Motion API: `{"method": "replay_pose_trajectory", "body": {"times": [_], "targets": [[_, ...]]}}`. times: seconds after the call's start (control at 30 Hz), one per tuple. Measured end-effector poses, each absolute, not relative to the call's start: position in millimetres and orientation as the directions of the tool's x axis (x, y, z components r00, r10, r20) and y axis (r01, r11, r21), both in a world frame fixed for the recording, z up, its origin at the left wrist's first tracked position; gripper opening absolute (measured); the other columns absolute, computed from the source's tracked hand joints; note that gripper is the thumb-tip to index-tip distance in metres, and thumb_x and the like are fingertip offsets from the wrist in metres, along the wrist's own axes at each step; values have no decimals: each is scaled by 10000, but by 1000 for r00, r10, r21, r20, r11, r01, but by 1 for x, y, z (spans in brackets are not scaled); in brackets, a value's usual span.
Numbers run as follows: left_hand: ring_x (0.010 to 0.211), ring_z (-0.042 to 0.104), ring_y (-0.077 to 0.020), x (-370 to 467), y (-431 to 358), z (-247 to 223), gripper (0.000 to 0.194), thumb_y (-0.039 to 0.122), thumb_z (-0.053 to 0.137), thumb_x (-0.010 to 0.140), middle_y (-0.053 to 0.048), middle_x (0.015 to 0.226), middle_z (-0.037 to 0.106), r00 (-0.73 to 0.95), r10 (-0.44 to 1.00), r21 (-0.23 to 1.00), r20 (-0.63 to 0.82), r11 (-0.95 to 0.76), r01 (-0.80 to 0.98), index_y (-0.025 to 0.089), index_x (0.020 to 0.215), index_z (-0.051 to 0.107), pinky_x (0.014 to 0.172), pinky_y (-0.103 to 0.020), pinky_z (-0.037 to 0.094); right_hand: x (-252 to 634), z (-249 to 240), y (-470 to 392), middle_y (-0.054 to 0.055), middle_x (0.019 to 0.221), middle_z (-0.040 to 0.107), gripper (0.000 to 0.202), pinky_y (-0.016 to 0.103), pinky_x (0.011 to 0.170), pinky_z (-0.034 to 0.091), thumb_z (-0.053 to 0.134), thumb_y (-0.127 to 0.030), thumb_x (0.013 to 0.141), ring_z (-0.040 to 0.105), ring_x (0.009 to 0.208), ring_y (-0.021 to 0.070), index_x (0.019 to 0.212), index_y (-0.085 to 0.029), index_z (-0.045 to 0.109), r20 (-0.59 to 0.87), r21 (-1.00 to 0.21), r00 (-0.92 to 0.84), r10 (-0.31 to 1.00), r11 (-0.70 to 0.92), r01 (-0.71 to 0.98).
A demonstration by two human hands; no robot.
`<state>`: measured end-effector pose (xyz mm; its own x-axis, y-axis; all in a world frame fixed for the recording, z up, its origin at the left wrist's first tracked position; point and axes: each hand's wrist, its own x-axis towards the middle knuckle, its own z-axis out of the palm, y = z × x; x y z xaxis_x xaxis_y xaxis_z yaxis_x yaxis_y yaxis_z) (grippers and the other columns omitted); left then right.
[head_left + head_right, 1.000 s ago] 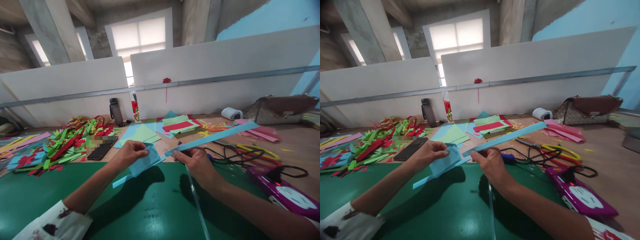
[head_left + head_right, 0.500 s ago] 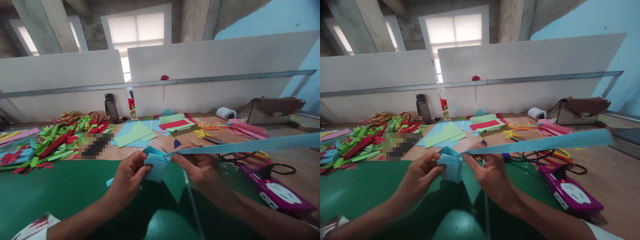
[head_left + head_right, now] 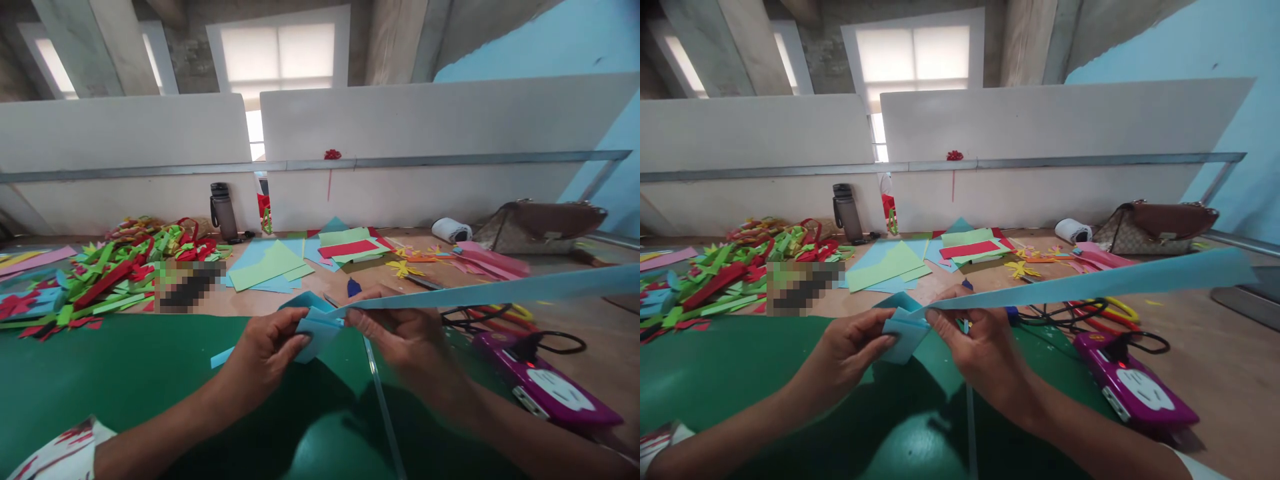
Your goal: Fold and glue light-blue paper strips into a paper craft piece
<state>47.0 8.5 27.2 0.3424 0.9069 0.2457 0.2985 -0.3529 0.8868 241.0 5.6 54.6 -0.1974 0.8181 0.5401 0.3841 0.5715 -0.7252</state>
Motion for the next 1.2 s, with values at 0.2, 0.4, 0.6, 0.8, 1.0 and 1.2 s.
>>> {"method": "replay_pose_trajectory", "body": {"times": [0.2, 0.4, 0.6, 0.8, 1.0, 1.2], "targets": [[639, 514, -133, 47, 8, 28, 332, 296, 533, 808, -31, 782, 627, 357, 899, 883, 253, -366, 294, 171, 1107, 607, 557, -201, 427, 244, 56, 5, -22, 699, 613, 101, 242, 643, 428, 541, -256, 825, 556, 678, 137, 770, -219, 618, 519, -691, -239, 821, 567, 448], [653, 508, -134, 45, 9, 25, 311, 314, 528, 819, -22, 771, 622, 363, 894, 864, 262, -385, 325, 192, 1090, 622, 593, -210, 432, 243, 55, 7, -17, 661, 585, 133, 247, 595, 418, 531, -249, 824, 535, 636, 135, 726, -214, 613, 527, -660, -257, 810, 580, 477], [644, 516, -141, 47, 8, 26, 281, 333, 516, 824, -27, 772, 633, 373, 893, 843, 250, -390, 369, 185, 1024, 646, 590, -219, 426, 242, 54, 7, -18, 703, 599, 132, 241, 622, 413, 517, -242, 839, 541, 670, 130, 731, -210, 585, 501, -687, -278, 819, 572, 448], [678, 545, -153, 49, 9, 29, 276, 329, 491, 839, -26, 800, 652, 396, 881, 808, 257, -421, 412, 187, 1014, 650, 609, -219, 420, 242, 52, 8, -24, 667, 559, 123, 237, 592, 400, 532, -235, 828, 508, 624, 120, 712, -203, 558, 509, -673, -271, 817, 574, 466], [642, 537, -143, 50, 9, 28, 237, 326, 470, 852, -19, 754, 640, 414, 863, 752, 288, -472, 461, 181, 900, 652, 597, -212, 400, 242, 53, 10, -22, 701, 571, 122, 247, 645, 413, 518, -232, 832, 523, 668, 127, 716, -201, 536, 484, -717, -275, 831, 557, 420], [637, 531, -137, 51, 8, 29, 235, 332, 440, 873, -13, 729, 618, 426, 844, 725, 326, -512, 460, 189, 890, 626, 602, -210, 394, 241, 52, 10, -31, 683, 564, 141, 239, 647, 429, 507, -188, 832, 531, 640, 117, 693, -211, 498, 577, -611, -301, 759, 646, 457]]}}
